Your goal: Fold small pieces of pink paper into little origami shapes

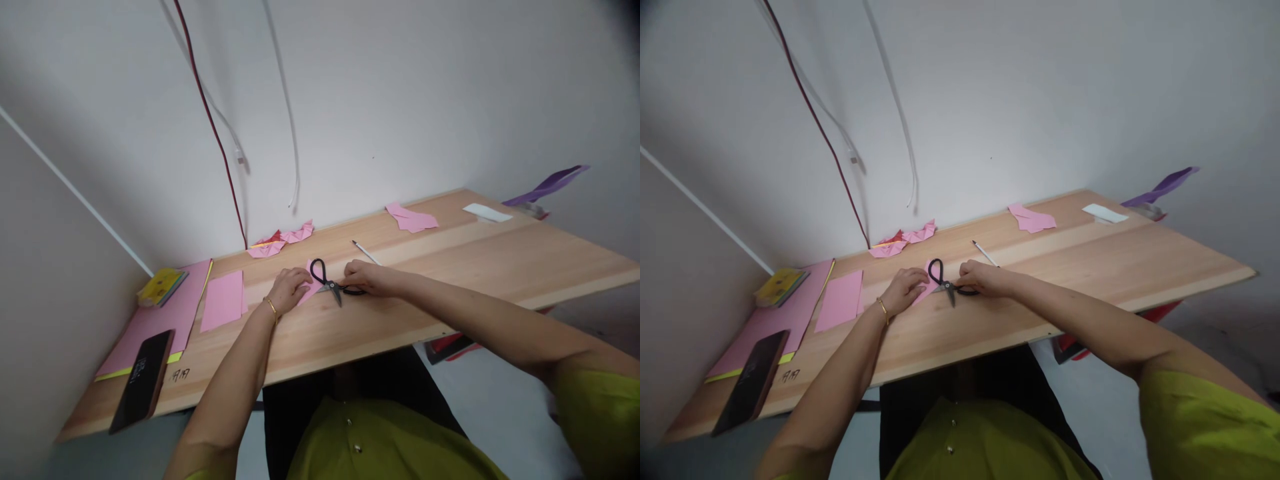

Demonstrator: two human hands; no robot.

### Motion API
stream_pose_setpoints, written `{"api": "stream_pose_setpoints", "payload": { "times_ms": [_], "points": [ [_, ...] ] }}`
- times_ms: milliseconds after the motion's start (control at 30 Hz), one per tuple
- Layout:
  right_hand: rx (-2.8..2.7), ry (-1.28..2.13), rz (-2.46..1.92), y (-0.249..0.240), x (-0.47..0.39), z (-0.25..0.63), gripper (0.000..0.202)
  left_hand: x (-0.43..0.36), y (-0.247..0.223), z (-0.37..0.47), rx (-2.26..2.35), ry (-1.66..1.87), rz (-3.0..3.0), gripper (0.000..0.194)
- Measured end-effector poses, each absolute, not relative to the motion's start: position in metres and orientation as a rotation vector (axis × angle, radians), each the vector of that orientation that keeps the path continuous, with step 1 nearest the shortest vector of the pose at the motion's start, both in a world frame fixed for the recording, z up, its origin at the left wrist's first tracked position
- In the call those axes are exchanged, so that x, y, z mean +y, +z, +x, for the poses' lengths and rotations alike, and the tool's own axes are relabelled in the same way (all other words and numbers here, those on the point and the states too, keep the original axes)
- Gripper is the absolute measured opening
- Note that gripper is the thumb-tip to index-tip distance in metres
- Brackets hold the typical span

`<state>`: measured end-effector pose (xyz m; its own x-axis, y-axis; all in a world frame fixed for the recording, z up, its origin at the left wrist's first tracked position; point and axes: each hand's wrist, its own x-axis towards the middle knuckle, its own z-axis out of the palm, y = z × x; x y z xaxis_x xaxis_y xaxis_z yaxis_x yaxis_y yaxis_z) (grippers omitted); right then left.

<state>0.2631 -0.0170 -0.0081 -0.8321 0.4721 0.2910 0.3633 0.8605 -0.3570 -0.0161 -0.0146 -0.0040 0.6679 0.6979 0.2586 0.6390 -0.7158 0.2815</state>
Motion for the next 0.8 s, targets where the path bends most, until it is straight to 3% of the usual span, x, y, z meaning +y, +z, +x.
{"api": "stream_pose_setpoints", "payload": {
  "times_ms": [800],
  "points": [
    [-2.639, 0.430, -0.602, -0.013, -0.019, 0.258, 0.031, -0.012, -0.008, -0.019, 1.136, 0.556, 2.631, 0.013]
  ]
}}
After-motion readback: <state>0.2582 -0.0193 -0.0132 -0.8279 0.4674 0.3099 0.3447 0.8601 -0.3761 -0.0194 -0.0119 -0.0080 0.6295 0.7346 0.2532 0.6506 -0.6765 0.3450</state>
